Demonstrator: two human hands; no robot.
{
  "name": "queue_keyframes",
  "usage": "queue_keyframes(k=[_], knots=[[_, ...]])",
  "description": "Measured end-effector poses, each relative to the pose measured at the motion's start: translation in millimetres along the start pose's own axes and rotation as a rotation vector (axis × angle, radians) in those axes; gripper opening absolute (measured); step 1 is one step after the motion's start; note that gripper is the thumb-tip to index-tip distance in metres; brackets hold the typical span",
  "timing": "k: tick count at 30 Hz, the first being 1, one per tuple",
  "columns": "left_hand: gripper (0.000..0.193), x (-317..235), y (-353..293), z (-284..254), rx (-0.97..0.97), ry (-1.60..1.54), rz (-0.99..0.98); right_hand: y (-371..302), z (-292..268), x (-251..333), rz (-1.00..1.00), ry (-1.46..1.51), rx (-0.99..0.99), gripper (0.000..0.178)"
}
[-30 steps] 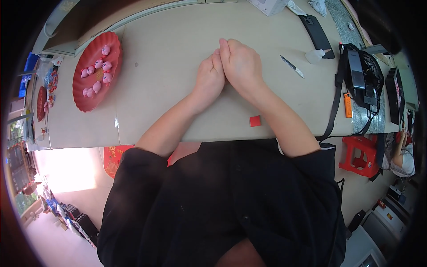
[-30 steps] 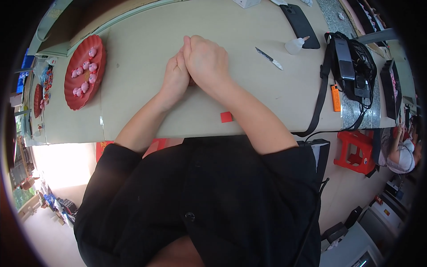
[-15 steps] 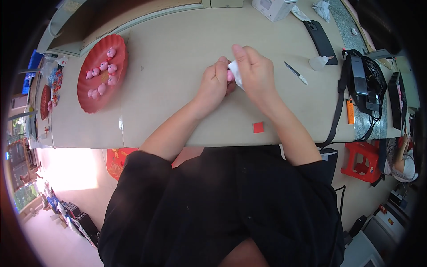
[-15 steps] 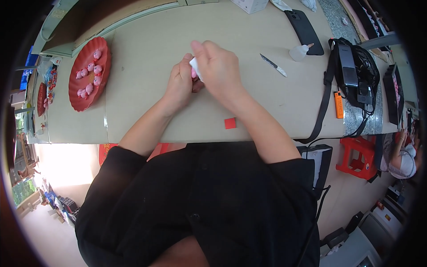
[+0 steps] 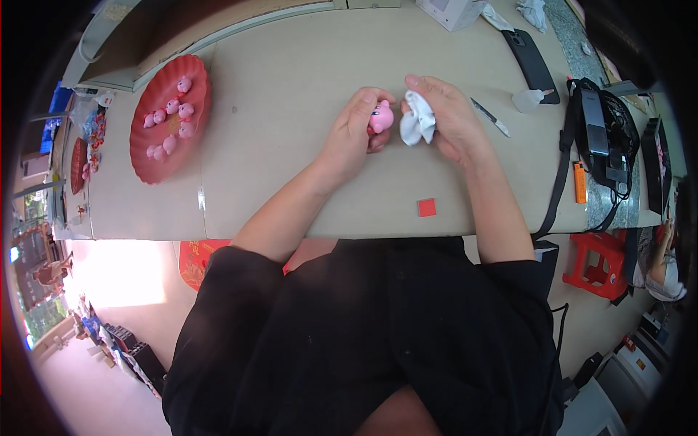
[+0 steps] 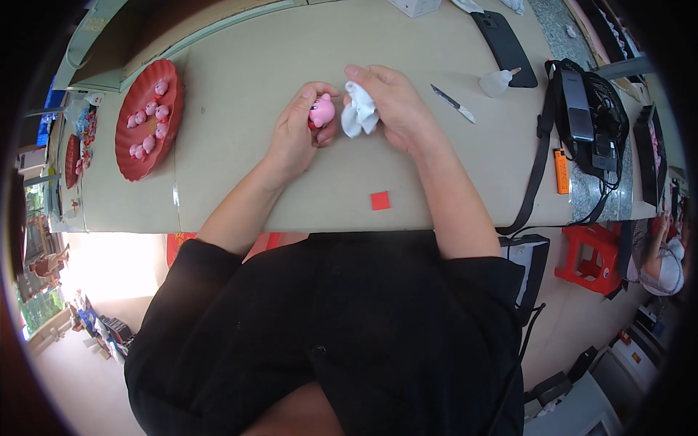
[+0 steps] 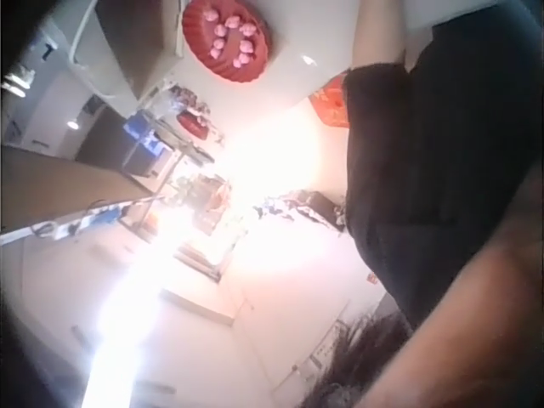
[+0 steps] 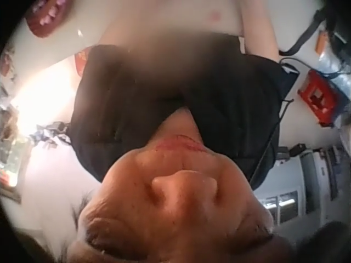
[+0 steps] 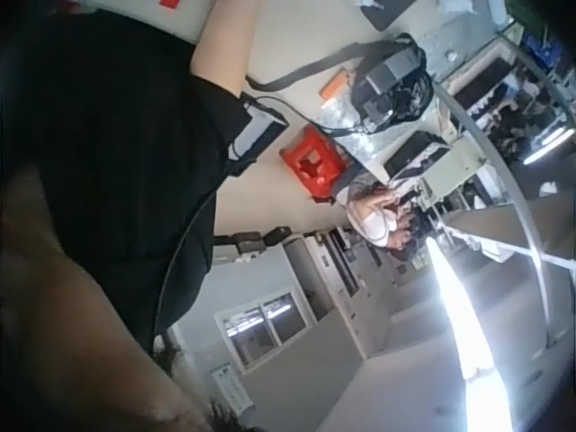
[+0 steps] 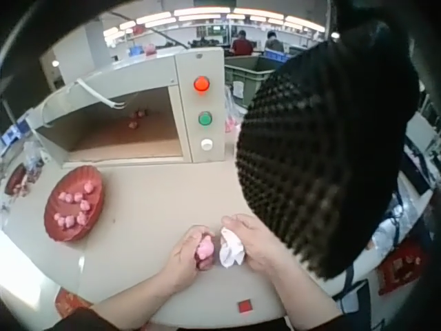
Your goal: The person assembles small pink plastic toy figures by gluing pieces together with a glue bottle and applying red stickers by hand.
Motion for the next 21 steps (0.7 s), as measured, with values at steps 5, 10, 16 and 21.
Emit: queue_keyframes(k=[5, 10, 16, 21], knots=[[0.034, -2, 2, -6, -0.069, -0.067, 0.033, -2, 20, -20, -0.056, 0.139, 0.146, 0.026], [0.037, -4, 3, -9, -0.044, -0.088, 0.014, 4, 20, -24, -0.027, 0.176, 0.201, 0.028], [0.042, -5, 3, -10, -0.039, -0.115, -0.004, 2, 24, -22, -0.019, 0.173, 0.134, 0.032], [0.044, -1, 4, -11, -0.012, -0.119, -0.035, 1, 25, -21, -0.068, 0.152, 0.099, 0.034]])
Point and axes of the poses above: each hand's wrist, its own y-axis towards the middle knuckle, its own z-axis out of the palm, x = y × z, the point moved 4 cm from there along y, towards the middle knuckle, and after that the axes turned 9 degrees about -y, right-handed, at the moved point
